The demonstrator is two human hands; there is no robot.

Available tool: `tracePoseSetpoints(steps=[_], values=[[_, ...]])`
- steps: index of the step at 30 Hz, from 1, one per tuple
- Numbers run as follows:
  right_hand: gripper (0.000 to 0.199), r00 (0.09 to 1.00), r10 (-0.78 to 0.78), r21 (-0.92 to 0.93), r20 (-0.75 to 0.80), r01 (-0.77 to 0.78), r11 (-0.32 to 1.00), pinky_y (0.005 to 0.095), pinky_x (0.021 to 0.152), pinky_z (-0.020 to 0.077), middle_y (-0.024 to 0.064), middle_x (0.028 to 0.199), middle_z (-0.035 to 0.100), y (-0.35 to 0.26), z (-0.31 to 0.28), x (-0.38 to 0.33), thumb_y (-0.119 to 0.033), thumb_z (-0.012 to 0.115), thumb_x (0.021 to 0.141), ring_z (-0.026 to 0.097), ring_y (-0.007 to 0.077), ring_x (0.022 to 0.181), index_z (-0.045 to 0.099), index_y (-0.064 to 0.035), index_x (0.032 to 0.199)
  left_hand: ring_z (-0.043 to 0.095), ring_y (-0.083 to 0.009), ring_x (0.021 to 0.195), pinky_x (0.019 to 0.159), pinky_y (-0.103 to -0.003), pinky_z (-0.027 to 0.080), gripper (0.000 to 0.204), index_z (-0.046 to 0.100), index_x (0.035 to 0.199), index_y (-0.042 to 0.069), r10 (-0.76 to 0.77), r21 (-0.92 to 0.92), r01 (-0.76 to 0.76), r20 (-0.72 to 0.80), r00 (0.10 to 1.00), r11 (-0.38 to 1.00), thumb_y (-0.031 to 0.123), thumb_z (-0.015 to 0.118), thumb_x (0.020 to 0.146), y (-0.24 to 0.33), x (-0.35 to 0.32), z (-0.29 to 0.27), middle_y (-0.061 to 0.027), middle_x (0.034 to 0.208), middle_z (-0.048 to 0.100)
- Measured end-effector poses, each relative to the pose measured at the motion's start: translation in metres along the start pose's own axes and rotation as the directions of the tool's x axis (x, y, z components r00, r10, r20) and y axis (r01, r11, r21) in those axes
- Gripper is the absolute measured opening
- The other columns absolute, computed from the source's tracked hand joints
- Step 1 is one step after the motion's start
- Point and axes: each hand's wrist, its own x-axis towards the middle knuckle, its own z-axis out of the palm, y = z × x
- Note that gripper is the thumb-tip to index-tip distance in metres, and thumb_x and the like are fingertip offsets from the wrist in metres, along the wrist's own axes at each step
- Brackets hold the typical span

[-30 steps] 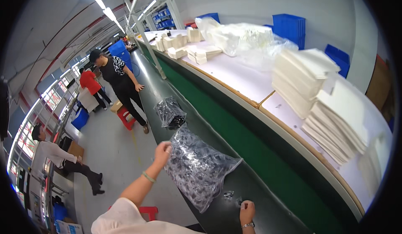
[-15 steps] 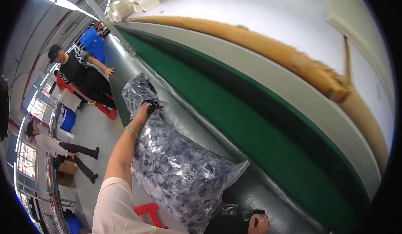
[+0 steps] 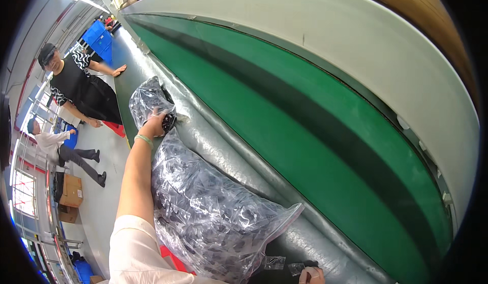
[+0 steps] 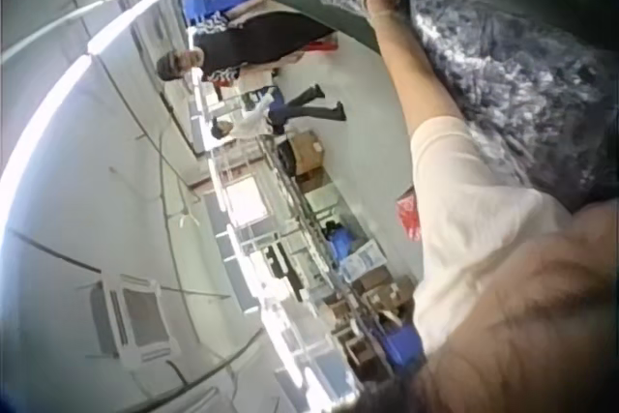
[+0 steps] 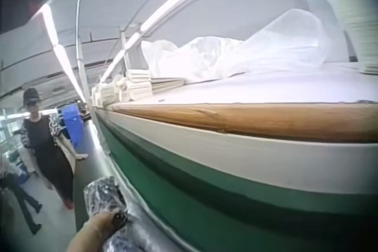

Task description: The person handles and unfolds a paper manual, empties packets of cables and accessories onto the conveyor table, and packs the items into small boxes.

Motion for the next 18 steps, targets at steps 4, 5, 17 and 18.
tracePoseSetpoints(steps=[4,5,17,18], values=[[0.028,0.993,0.068,0.385,-0.092,-0.027,0.923,0.0408,0.083,0.0437,0.0116,0.083,0.058,0.041,0.027,-0.009,-0.027,0.039,0.093,0.053,0.0298,0.083,0.06,-0.0083,0.096,0.039,-0.0403,0.119,0.099,-0.037,0.037,0.085,0.041,0.13,0.016,0.13,-0.101,-0.135,-0.052,0.99,0.986,0.014,0.075,0.052,-0.017,0.012,0.019,-0.0247,0.135,0.032],[0.024,0.974,0.207,0.764,-0.094,-0.063,0.642,0.041,0.081,0.0444,0.0111,0.08,0.057,0.066,0.044,-0.012,-0.025,0.042,0.092,0.052,0.0291,0.08,0.06,-0.0083,0.092,0.039,-0.0403,0.119,0.099,-0.037,0.037,0.085,0.041,0.13,0.016,0.133,-0.103,-0.138,-0.055,0.99,0.985,0.014,0.075,0.052,-0.018,0.015,0.029,-0.0247,0.135,0.032],[0.023,0.946,-0.225,-0.078,-0.231,0.213,0.974,0.0435,0.065,0.0443,0.0143,0.079,0.056,-0.029,-0.018,0.009,-0.027,0.05,0.088,0.054,0.0313,0.07,0.06,-0.0066,0.084,0.052,-0.0397,0.098,0.089,-0.039,0.043,0.065,0.054,0.116,0.011,0.095,-0.451,-0.186,-0.216,0.972,0.873,0.019,0.077,0.056,-0.034,0.003,0.051,-0.025,0.105,0.052],[0.023,0.946,-0.215,-0.091,-0.241,0.198,0.976,0.0435,0.065,0.0443,0.0143,0.079,0.056,-0.023,-0.014,0.006,-0.027,0.05,0.088,0.054,0.0313,0.07,0.06,-0.0066,0.084,0.052,-0.0403,0.098,0.089,-0.039,0.043,0.061,0.055,0.114,0.01,0.07,-0.46,-0.181,-0.247,0.967,0.869,0.017,0.075,0.057,-0.016,0.0,0.054,-0.0259,0.103,0.052]])
